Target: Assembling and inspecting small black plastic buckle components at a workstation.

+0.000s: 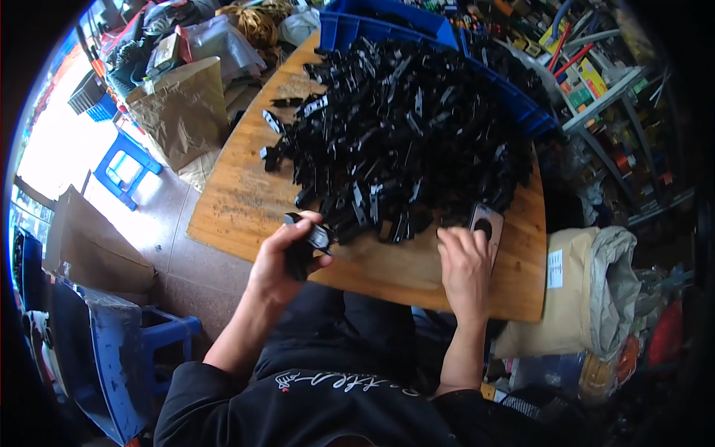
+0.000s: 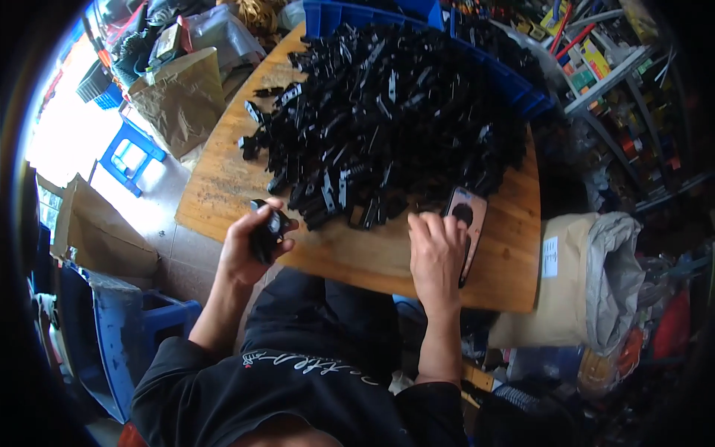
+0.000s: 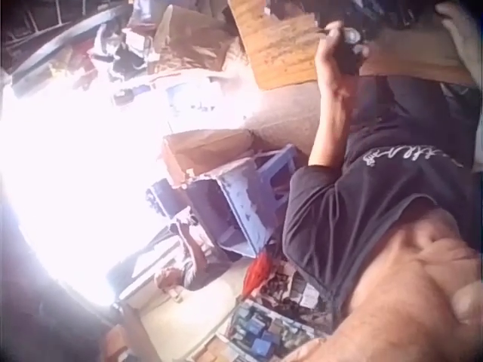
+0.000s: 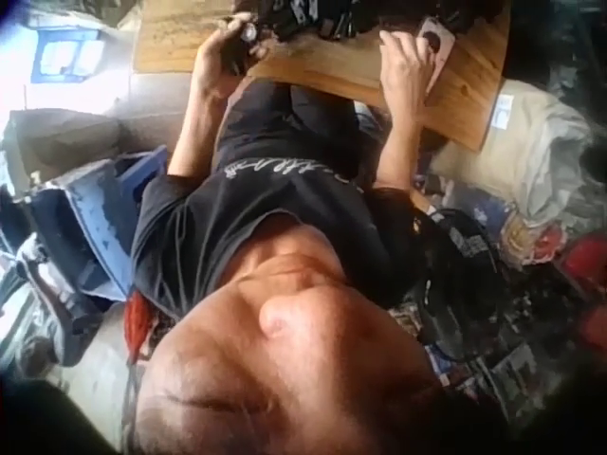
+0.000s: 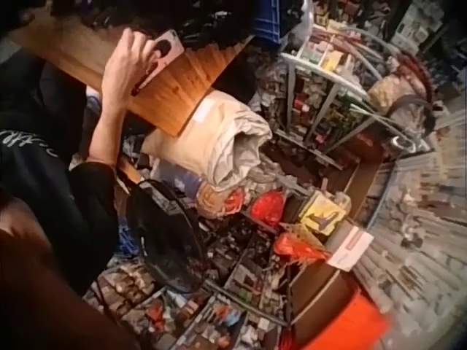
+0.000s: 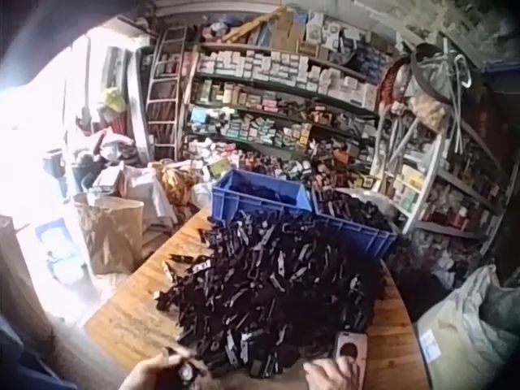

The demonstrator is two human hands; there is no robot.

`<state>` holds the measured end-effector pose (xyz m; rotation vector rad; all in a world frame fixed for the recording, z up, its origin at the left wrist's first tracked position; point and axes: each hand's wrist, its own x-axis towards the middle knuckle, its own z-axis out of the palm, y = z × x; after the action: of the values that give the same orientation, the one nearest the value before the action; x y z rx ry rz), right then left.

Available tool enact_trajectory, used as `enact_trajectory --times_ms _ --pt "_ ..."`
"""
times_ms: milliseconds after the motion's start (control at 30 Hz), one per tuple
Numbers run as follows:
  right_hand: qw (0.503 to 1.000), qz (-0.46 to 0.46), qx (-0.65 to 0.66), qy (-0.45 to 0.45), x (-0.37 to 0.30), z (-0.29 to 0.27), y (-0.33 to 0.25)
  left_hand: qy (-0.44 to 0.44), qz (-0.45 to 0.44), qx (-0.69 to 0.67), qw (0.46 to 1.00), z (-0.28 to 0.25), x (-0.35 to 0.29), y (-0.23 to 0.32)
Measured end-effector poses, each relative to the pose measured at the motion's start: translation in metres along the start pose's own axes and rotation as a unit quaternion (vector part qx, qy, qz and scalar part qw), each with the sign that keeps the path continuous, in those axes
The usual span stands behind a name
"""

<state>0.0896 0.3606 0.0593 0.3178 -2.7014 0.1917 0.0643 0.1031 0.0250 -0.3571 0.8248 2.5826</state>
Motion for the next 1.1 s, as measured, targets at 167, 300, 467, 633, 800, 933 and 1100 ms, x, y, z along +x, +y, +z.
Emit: enact_trajectory --times_ms 167,300,467,633,800,933,1100 --pt "0.992 -0.029 -0.09 -0.079 0.0 0.029 0.017 -0.04 0.032 -0.028 0.998 0.028 0.052 0.07" --pt "0.999 -0.027 -0.002 -0.038 -0.009 0.028 0.015 -0.112 0.088 -0.037 0.989 0.113 0.157 0.135" --pt "0.972 -0.007 0.233 0.009 -0.012 0.031 -0.009 -0.146 0.262 0.119 0.946 0.222 0.251 0.21" --pt "0.948 -0.028 0.317 0.03 -0.018 0.035 -0.029 -0.148 0.558 0.64 0.507 0.161 0.246 0.252" --pt "0.912 -0.041 0.406 0.051 -0.031 0.048 -0.049 -0.114 0.322 0.872 0.352 0.018 0.186 0.202" --pt "0.903 -0.03 0.418 0.09 -0.035 0.039 -0.062 -0.089 0.392 0.843 0.357 -0.071 0.165 0.173" --pt "0.913 0.005 0.401 0.08 -0.047 0.034 -0.057 -0.016 0.387 0.777 0.496 -0.069 0.123 0.166"
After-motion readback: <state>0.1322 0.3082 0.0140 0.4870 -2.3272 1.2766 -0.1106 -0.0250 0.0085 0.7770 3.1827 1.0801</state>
